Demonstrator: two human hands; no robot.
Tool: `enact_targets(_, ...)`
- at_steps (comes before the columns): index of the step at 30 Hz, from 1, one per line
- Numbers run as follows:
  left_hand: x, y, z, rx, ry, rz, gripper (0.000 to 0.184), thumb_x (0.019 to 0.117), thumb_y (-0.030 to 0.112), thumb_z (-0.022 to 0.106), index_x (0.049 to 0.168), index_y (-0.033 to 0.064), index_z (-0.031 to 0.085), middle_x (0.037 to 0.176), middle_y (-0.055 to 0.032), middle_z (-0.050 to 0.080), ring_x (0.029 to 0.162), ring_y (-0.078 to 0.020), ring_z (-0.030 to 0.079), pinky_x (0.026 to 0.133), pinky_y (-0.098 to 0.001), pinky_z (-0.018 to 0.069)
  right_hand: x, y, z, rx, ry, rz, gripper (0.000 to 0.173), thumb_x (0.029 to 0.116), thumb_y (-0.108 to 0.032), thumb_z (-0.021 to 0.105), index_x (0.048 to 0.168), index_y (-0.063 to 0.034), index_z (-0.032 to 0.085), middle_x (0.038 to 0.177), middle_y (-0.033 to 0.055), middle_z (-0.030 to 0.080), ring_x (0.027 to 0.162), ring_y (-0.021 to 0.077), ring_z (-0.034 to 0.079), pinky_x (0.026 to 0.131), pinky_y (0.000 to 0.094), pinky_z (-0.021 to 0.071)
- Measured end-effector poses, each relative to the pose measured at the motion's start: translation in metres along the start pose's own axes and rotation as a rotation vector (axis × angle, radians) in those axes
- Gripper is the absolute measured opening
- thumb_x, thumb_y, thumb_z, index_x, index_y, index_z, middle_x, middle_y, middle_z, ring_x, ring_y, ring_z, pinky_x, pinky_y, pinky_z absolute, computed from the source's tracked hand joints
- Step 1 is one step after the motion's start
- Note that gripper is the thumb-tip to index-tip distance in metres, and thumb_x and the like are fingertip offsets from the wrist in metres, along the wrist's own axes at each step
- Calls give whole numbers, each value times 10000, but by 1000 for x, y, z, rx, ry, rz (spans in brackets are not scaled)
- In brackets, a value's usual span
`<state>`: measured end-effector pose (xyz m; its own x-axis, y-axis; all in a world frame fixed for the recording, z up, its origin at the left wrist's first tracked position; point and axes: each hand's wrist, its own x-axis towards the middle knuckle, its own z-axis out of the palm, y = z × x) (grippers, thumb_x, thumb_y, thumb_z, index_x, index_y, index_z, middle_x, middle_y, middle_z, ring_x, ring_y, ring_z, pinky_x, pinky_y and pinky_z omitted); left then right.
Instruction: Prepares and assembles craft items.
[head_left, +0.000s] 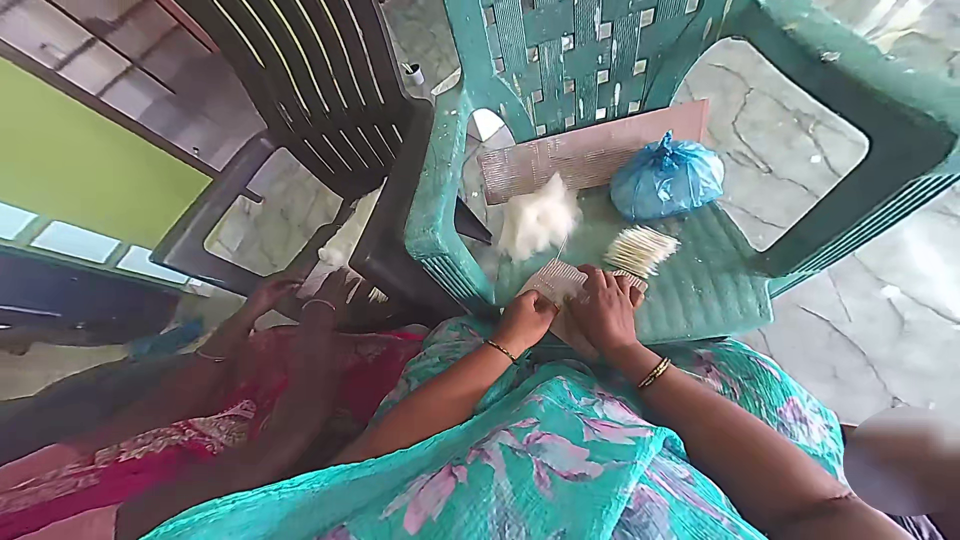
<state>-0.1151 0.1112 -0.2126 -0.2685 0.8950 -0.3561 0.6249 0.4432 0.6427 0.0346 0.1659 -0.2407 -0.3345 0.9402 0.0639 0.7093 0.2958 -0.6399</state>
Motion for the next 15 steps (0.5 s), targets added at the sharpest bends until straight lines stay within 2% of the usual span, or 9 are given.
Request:
enact_targets(3,4,-5,2,-26,17,-2,255,1027,255,620,1046,8,682,905,-134,660,850,-234,625,829,-453,511,1,3,1,15,17,-27,489,905,-254,743,1355,-120,607,1150,175,683,1187,432,575,1004,680,380)
enact_targets(6,4,-10,0,-34,32,-19,253,1034,244,602,1048,5,684,886,-125,659,829,-216,621,817,-434,511,1,3,0,24,15,-34,474,903,-246,745,1341,-116,618,1158,180,673,1187,430,569,988,673,385)
enact_targets(11,5,-15,-6,9,56,-54,265,1039,243,594,1080,-6,676,928,-158,673,879,-268,643,854,-483,516,2,5,1,27,29,-52,445,899,-233,748,1316,-119,642,1156,179,677,1192,432,568,991,677,383)
enact_targets(15,2,-14,-6,73,70,-54,295,1031,265,597,1059,-17,681,957,-183,681,930,-307,658,888,-517,514,2,7,2,31,32,-88,417,892,-218,758,1283,-114,660,1128,169,684,1174,421,574,982,679,374)
